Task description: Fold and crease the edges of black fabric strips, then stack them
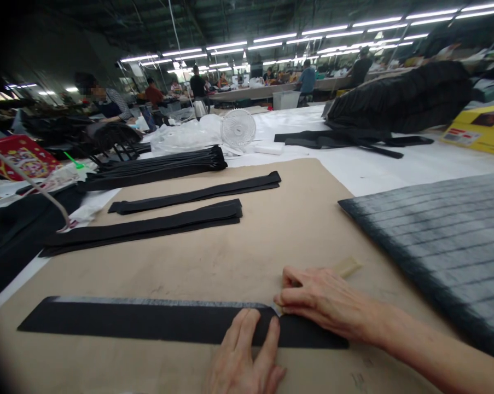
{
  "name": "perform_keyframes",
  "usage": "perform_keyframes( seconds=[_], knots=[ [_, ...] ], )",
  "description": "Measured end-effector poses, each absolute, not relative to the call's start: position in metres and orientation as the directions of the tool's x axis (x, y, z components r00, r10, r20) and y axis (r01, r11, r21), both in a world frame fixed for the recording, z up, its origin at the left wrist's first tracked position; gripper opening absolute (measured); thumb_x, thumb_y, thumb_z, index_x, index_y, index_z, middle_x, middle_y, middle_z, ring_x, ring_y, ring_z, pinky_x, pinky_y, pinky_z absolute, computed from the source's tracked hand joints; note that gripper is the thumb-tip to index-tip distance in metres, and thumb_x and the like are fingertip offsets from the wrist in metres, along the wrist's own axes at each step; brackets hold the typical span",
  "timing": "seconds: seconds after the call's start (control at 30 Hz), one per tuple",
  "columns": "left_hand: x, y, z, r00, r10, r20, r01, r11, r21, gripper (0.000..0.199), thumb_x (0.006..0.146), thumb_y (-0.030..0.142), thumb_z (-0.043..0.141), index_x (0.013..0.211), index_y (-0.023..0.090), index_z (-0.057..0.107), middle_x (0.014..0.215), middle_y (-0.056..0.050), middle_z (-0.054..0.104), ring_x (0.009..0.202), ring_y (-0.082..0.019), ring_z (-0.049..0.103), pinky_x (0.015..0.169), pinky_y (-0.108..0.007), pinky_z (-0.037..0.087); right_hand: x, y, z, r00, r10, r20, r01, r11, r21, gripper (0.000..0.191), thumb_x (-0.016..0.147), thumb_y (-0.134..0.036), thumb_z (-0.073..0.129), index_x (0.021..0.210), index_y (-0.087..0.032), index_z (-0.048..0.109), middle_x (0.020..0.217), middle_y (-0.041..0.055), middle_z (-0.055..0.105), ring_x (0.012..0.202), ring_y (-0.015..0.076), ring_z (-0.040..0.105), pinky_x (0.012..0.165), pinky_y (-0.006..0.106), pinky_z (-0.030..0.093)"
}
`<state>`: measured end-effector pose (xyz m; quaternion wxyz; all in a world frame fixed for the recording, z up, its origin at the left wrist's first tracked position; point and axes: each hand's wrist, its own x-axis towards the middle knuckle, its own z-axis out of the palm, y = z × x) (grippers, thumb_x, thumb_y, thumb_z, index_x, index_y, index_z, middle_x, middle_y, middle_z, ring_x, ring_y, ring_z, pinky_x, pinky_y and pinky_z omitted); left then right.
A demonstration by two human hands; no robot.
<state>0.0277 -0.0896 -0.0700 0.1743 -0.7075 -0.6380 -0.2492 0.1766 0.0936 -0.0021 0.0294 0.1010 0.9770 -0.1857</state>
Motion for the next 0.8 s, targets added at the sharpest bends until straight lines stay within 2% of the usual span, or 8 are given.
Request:
perform_keyframes(
  seconds=[0.2,0.37,0.53,0.7,0.8],
  knots=[
    [0.020,-0.096,-0.071,0.096,0.837,0.539,0.982,-0.168,0.086,0.044,0.088,0.040,0.062,0.123,0.014,0.058,0.119,-0.014,0.063,0.110,-0.027,0.062,0.085,-0.032,0.058,0.168,0.089,-0.002,-0.985,0.167,-0.050,0.174,0.929,-0.328,0.037,0.105,-0.040,0.031,0.086,-0.023,0.058,0.086,0.0002,0.050,0.069,0.0135,0.050,0.058,0.029,0.029],
    [0.011,-0.103,-0.068,0.024,0.841,0.541,0.995,-0.072,0.069,0.049,0.082,0.047,0.068,0.124,0.023,0.058,0.121,-0.013,0.062,0.111,-0.031,0.061,0.081,-0.037,0.059,0.157,0.086,-0.005,-0.986,0.155,-0.060,0.166,0.931,-0.326,0.034,0.105,-0.040,0.033,0.089,-0.024,0.058,0.086,0.0000,0.049,0.070,0.0140,0.049,0.059,0.029,0.028],
    [0.007,-0.106,-0.069,0.038,0.834,0.551,0.995,-0.081,0.053,0.053,0.083,0.048,0.065,0.123,0.014,0.059,0.120,-0.015,0.062,0.110,-0.028,0.061,0.085,-0.032,0.058,0.146,0.082,-0.008,-0.986,0.150,-0.070,0.164,0.928,-0.335,0.029,0.104,-0.038,0.038,0.089,-0.024,0.058,0.089,-0.0004,0.050,0.072,0.0139,0.050,0.060,0.029,0.028],
    [-0.001,-0.112,-0.069,-0.016,0.836,0.548,0.999,-0.011,0.046,0.054,0.078,0.051,0.070,0.122,0.022,0.059,0.121,-0.014,0.061,0.108,-0.031,0.062,0.079,-0.038,0.059,0.135,0.077,-0.006,-0.988,0.141,-0.055,0.151,0.931,-0.333,0.027,0.104,-0.038,0.038,0.093,-0.026,0.060,0.088,-0.0002,0.050,0.071,0.0146,0.050,0.059,0.029,0.027],
    [-0.004,-0.114,-0.070,-0.008,0.825,0.565,0.999,-0.018,0.039,0.054,0.080,0.051,0.068,0.122,0.019,0.059,0.119,-0.014,0.062,0.108,-0.030,0.062,0.082,-0.037,0.058,0.128,0.075,-0.004,-0.989,0.134,-0.062,0.147,0.930,-0.338,0.027,0.104,-0.036,0.038,0.091,-0.025,0.059,0.088,0.0001,0.050,0.071,0.0145,0.051,0.059,0.029,0.028]
  ],
)
